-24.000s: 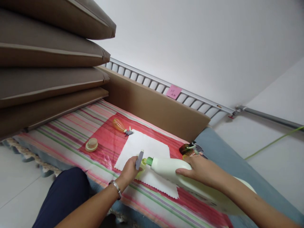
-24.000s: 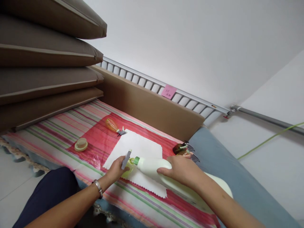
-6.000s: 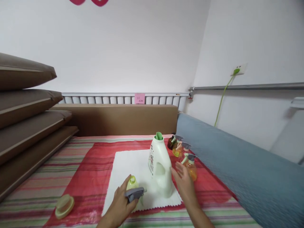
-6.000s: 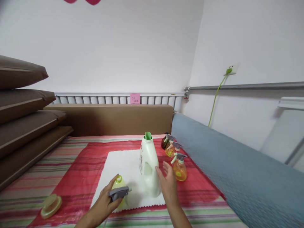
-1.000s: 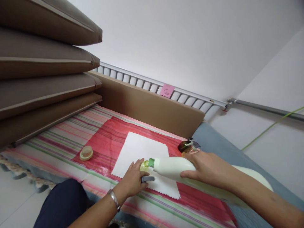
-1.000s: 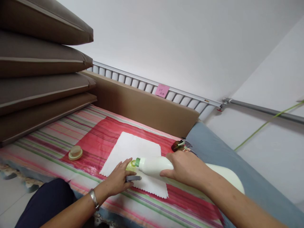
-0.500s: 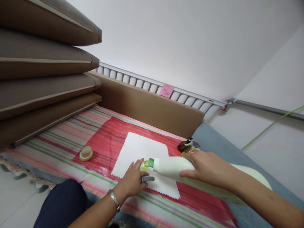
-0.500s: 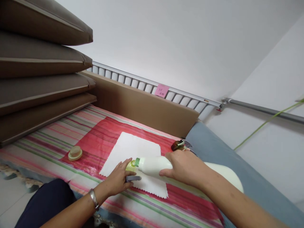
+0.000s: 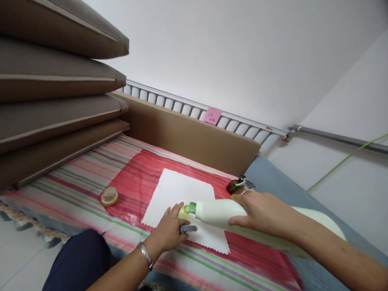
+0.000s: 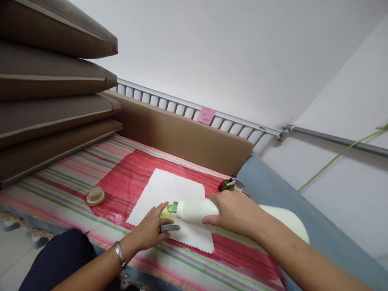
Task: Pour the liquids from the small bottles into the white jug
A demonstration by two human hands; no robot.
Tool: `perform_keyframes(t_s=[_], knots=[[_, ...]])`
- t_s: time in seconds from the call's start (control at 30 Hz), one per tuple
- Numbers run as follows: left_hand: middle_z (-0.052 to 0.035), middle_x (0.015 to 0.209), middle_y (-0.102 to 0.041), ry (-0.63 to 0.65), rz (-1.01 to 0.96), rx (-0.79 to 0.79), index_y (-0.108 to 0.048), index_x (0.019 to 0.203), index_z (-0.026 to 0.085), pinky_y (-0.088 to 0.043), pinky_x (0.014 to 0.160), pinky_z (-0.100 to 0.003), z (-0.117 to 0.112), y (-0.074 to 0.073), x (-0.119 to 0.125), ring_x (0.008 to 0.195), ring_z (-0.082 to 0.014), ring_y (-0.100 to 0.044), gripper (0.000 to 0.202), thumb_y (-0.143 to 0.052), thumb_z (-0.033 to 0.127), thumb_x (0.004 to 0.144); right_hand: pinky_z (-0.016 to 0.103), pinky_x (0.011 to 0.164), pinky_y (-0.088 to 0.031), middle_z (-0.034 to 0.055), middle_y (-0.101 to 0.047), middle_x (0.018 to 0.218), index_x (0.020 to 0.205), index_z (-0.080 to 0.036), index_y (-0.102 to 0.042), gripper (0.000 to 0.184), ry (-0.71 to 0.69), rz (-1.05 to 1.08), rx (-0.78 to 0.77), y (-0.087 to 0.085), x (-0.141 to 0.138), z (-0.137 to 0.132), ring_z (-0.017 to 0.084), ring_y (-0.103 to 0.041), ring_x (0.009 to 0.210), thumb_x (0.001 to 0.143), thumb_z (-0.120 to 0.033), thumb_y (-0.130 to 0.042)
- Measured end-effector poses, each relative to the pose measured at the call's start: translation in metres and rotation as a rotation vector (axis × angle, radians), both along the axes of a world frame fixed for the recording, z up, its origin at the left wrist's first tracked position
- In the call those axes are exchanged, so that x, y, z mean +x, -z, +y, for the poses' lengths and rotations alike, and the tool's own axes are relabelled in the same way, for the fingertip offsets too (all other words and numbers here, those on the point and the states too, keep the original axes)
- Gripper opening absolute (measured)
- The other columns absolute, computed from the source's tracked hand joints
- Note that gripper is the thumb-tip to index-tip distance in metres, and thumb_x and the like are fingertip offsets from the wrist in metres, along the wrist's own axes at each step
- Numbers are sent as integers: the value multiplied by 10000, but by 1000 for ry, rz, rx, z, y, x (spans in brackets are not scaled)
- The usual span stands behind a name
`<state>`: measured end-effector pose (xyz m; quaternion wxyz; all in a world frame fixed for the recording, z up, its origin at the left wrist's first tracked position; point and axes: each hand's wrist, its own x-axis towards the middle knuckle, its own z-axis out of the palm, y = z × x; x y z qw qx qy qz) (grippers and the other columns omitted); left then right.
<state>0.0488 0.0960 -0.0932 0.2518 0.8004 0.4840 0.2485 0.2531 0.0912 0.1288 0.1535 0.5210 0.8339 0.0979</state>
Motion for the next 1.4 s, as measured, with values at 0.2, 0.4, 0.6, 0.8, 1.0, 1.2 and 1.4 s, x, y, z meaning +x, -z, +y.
perform_keyframes(t_s=[0.2, 0.4, 0.6, 0.8, 1.0, 1.2, 1.4], knots=[[-41, 1502, -244, 1, -5, -5, -644, 1091, 324, -183, 1105, -477, -2, -4, 0, 1359, -290, -238, 420, -667, 318, 671, 316, 526, -357, 73, -703, 784, 790, -217, -634, 279, -2, 3, -3, -1, 0, -2, 277, -635, 682, 731, -489, -612], [-28, 1503, -242, -3, -3, -6, -643, 1093, 335, -179, 1108, -478, -1, -4, 0, 1362, -291, -231, 427, -667, 325, 667, 328, 529, -370, 76, -702, 779, 799, -226, -634, 281, -10, 2, -12, 0, 0, 1, 284, -637, 679, 725, -497, -609], [-45, 1503, -237, -5, -6, 0, -642, 1096, 332, -174, 1109, -477, -2, -2, 1, 1365, -289, -225, 430, -668, 327, 668, 336, 530, -381, 77, -699, 785, 812, -228, -629, 303, -6, -18, -10, 1, 0, 2, 294, -640, 683, 728, -517, -599], [-57, 1500, -241, 0, -13, -1, -641, 1097, 330, -177, 1104, -485, -2, -2, 0, 1363, -291, -228, 409, -649, 352, 689, 336, 528, -376, 80, -696, 773, 800, -223, -624, 306, -2, -25, -13, 0, 0, 1, 297, -639, 680, 726, -520, -599], [-60, 1497, -253, -3, -15, 3, -645, 1094, 319, -186, 1101, -478, -3, -2, 1, 1360, -292, -233, 424, -665, 304, 670, 324, 533, -360, 65, -694, 788, 789, -230, -622, 266, -7, 3, -25, -2, -4, 3, 277, -637, 690, 722, -486, -609], [-56, 1500, -245, -2, -18, 2, -641, 1100, 323, -178, 1103, -486, -3, -1, 1, 1366, -287, -220, 424, -659, 324, 676, 307, 522, -339, 76, -696, 814, 793, -219, -629, 302, 10, -14, -18, -6, -9, 4, 266, -633, 695, 704, -507, -622], [-92, 1500, -238, 2, -24, -4, -645, 1098, 314, -174, 1101, -480, -3, -1, 0, 1366, -292, -222, 425, -658, 328, 673, 314, 533, -352, 70, -700, 804, 788, -224, -638, 275, 36, -8, -36, -8, -12, 2, 266, -636, 691, 692, -482, -638]])
